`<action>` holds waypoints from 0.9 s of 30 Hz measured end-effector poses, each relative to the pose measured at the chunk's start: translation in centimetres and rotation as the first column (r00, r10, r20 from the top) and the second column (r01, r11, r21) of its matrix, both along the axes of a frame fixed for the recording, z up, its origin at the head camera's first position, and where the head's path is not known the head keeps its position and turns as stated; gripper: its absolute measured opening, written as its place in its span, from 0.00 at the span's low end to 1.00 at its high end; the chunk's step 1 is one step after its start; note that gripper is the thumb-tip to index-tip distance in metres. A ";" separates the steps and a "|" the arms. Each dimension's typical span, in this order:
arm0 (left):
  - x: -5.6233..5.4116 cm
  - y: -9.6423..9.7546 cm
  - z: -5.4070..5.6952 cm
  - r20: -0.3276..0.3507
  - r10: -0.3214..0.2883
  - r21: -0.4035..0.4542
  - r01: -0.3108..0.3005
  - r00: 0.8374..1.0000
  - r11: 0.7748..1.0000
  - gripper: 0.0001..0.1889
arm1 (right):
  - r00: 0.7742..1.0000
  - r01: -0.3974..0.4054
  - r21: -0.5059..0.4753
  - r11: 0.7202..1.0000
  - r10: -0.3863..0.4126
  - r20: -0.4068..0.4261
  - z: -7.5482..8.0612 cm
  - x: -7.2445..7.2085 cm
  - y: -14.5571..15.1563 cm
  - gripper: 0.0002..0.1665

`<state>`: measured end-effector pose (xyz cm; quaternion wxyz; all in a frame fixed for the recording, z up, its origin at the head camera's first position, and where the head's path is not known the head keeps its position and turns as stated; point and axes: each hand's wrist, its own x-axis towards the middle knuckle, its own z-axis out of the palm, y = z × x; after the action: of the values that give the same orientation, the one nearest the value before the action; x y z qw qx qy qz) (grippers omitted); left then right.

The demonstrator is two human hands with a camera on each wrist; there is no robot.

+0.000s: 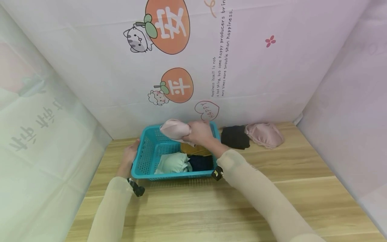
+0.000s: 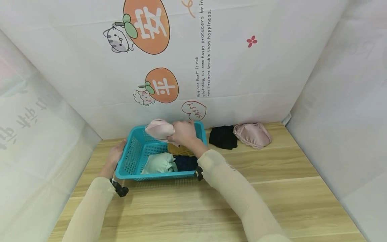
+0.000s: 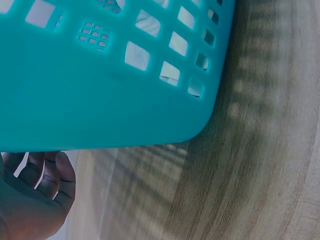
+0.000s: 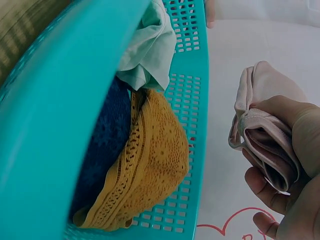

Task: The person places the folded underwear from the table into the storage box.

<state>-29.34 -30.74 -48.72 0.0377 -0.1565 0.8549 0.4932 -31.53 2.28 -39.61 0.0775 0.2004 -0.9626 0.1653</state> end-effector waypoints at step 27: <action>-0.5 -0.3 -0.3 -0.012 0.019 -0.011 -0.019 1.000 1.000 0.46 | 0.996 0.012 0.117 0.993 -0.022 0.083 -1.5 -1.0 -3.3 0.23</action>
<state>-29.85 -31.00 -49.05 0.0270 -0.1620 0.8562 0.4899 -32.54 -1.06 -41.09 0.0264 0.1891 -0.9747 0.1166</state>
